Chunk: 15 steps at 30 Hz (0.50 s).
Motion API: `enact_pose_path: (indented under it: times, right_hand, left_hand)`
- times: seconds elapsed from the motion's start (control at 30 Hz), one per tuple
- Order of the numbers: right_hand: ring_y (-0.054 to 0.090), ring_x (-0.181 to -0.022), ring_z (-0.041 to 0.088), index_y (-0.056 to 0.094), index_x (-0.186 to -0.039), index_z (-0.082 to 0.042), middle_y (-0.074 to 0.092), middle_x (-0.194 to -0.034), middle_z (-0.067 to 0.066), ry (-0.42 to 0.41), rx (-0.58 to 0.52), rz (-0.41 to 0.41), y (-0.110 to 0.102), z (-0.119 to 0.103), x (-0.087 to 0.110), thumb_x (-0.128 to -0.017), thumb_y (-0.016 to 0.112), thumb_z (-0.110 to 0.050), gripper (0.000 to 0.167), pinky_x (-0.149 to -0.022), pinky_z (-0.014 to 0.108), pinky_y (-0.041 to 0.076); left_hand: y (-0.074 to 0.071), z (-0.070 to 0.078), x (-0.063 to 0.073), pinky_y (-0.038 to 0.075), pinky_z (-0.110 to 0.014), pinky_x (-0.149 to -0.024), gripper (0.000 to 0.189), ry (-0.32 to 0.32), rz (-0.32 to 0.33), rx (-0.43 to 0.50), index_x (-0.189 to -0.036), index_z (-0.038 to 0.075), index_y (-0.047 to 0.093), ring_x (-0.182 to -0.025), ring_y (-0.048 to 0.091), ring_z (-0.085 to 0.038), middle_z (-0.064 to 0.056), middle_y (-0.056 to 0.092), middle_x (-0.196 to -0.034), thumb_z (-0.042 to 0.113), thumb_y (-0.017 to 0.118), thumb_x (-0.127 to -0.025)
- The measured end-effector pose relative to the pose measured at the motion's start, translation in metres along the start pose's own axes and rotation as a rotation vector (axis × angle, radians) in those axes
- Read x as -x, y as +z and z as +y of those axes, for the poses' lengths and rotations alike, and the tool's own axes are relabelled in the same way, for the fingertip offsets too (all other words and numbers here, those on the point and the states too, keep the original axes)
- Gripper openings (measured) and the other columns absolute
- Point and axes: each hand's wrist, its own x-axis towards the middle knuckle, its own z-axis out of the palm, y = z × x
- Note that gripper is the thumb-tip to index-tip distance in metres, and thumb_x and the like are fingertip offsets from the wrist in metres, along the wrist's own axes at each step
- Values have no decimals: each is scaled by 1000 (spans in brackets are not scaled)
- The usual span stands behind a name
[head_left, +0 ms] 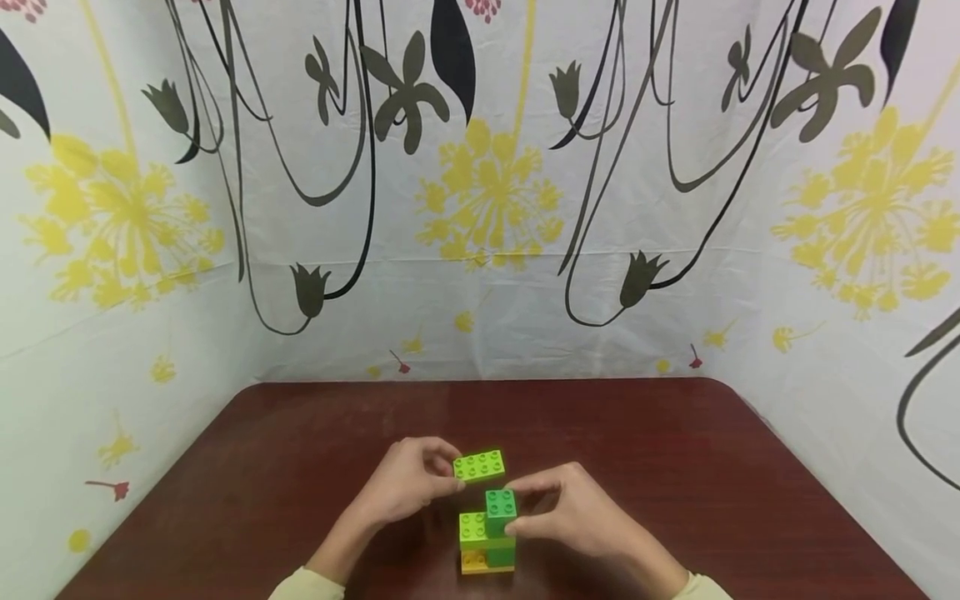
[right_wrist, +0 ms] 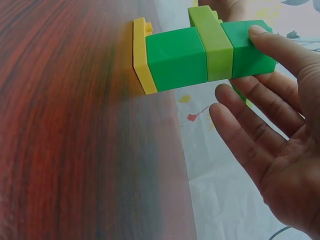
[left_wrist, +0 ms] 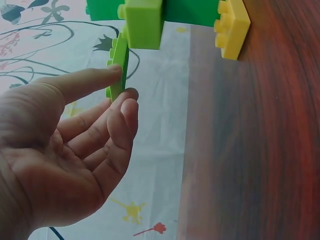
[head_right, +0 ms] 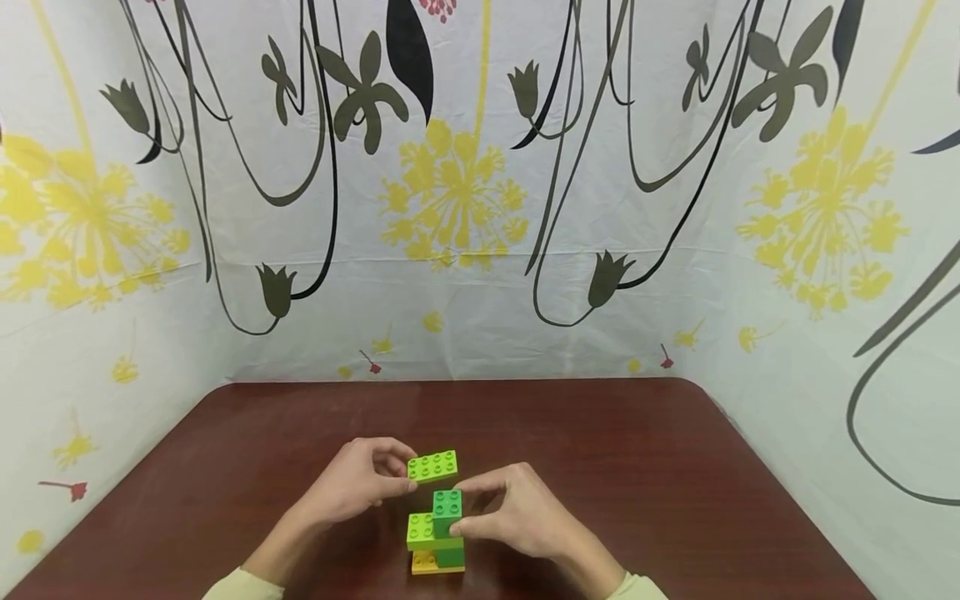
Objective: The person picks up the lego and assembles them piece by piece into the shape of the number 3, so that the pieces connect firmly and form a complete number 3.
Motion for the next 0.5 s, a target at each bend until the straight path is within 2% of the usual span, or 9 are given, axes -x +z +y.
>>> enact_pose_path:
  times: [0.2,0.5]
  right_hand:
    - [75,-85,8,82,-116,-16,81,-97,1,9,-2,-5,-1,0,0,-87,89,-27,32,-72,26,62]
    - [74,-86,8,82,-117,-17,81,-99,-1,27,13,-7,-2,-2,0,-87,89,-29,33,-73,26,62]
  left_hand:
    - [-3,3,3,57,-35,-56,34,-10,-36,68,-112,5,75,-69,68,-24,-3,72,-87,18,88,-84]
    - [-11,7,8,57,-41,-59,34,-30,-97,147,-112,4,71,-70,63,-20,-5,70,-90,20,87,-85]
